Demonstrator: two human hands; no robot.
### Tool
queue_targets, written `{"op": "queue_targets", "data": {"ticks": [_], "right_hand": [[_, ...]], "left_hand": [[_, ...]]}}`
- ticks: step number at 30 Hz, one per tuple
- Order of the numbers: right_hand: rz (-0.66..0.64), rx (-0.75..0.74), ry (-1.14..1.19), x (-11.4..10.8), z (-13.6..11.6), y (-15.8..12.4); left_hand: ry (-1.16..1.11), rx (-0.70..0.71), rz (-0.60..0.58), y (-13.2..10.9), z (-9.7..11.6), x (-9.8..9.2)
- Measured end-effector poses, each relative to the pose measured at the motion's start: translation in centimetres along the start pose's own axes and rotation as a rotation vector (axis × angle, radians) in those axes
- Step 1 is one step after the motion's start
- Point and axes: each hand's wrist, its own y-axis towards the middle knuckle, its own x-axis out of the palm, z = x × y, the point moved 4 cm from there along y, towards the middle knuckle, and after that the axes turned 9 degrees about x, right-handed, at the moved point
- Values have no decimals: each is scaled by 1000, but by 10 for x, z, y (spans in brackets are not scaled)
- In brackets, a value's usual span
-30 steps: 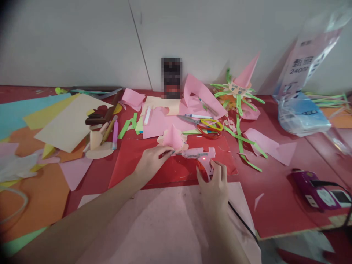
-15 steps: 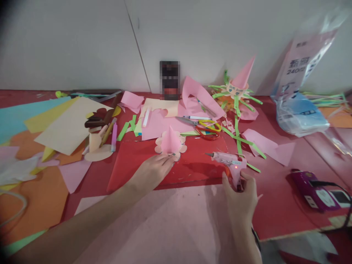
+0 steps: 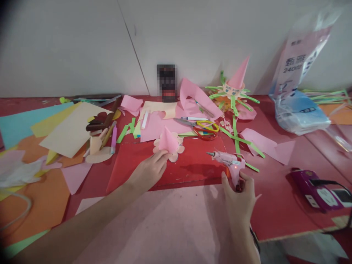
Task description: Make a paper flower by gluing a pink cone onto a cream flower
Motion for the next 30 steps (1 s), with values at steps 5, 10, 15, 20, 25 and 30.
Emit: {"op": "queue_targets", "data": {"ticks": [5,10,15,20,25,30], "right_hand": [[-18,39,-28,1,-1,0],[-11,27,-24,1,-2,0],[-24,62,-65,1,-3,-1],[-29,45,-24,2,-1,1],[-30,43,-26,2,-2,-1],[-32,24,-52,1,-5,-2]], "left_hand": [[67,4,-5,3,6,4],[55,-35,6,7,8,5],[-62,-56,-33,10,2,2],[-211,-136,7,6,-7,-1],[-179,-123,-23,7,-7,-1],[-163,-127,-37,11,-5,-1]]}}
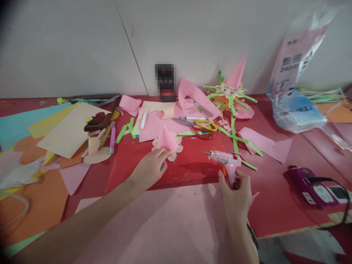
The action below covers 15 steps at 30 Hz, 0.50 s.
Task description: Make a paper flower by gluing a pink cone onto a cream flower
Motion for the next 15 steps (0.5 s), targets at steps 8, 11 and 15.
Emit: {"op": "queue_targets", "data": {"ticks": [8,11,15], "right_hand": [[0,9,8,-1,-3,-1],[-2,7,-5,-1,-4,-1],[-12,9,4,-1,-3,-1]], "left_hand": [[-13,-2,-23,3,2,-4],[1,-31,-22,2,2,-4],[-28,-51,-22,-3,0,-5]]}}
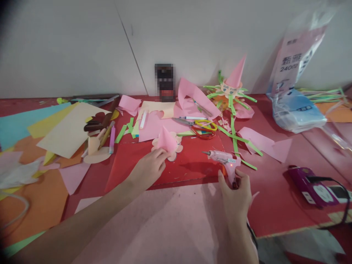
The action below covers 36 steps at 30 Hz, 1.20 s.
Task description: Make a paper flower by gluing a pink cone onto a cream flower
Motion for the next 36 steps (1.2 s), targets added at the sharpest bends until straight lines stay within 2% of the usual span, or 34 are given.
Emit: {"op": "queue_targets", "data": {"ticks": [5,8,14,17,21,28,36], "right_hand": [[1,1,16,1,3,1],[-4,-7,18,1,3,1],[-7,33,21,0,2,1],[-17,40,17,1,1,0],[-4,24,-17,1,2,0],[-6,-7,-15,1,3,2],[-31,12,-21,2,-1,1]], "left_hand": [[-63,-32,77,-6,-6,-6],[-34,-10,58,-7,-9,-8],[-25,-22,162,-11,-30,-27],[41,45,130,-17,-38,-31],[194,215,85,-21,-36,-25],[380,460,123,-13,-33,-11],[346,443,174,-7,-38,-15]]}}
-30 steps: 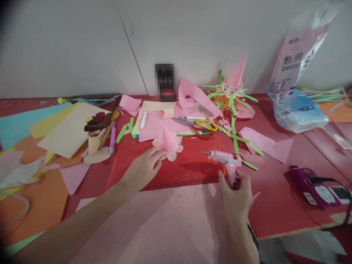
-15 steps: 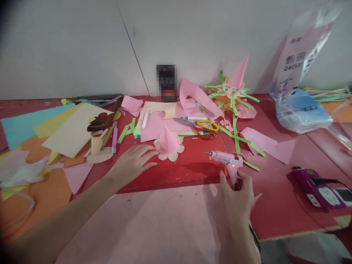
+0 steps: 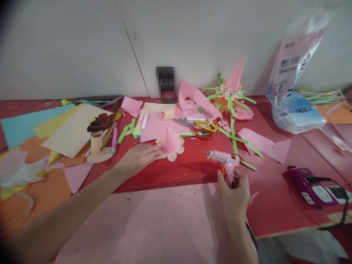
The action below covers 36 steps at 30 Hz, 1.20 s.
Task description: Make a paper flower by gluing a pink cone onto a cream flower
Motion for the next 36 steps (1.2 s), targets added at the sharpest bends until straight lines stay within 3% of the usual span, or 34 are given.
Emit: {"op": "queue_targets", "data": {"ticks": [9,19,27,29,31,36], "right_hand": [[-5,-17,-33,0,-1,-1],[-17,-52,-128,4,-3,0],[-17,-74,-112,4,-2,1],[-15,-68,-103,5,0,2],[-11,-62,-91,6,3,2],[16,-89,-86,6,5,1]], "left_hand": [[-252,49,-30,-4,-5,6],[-198,25,45,0,-6,5],[-196,-7,30,5,-6,5],[-244,-71,62,5,-6,1],[-308,-225,139,6,-10,-4],[-547,-674,487,11,-15,-12]]}}
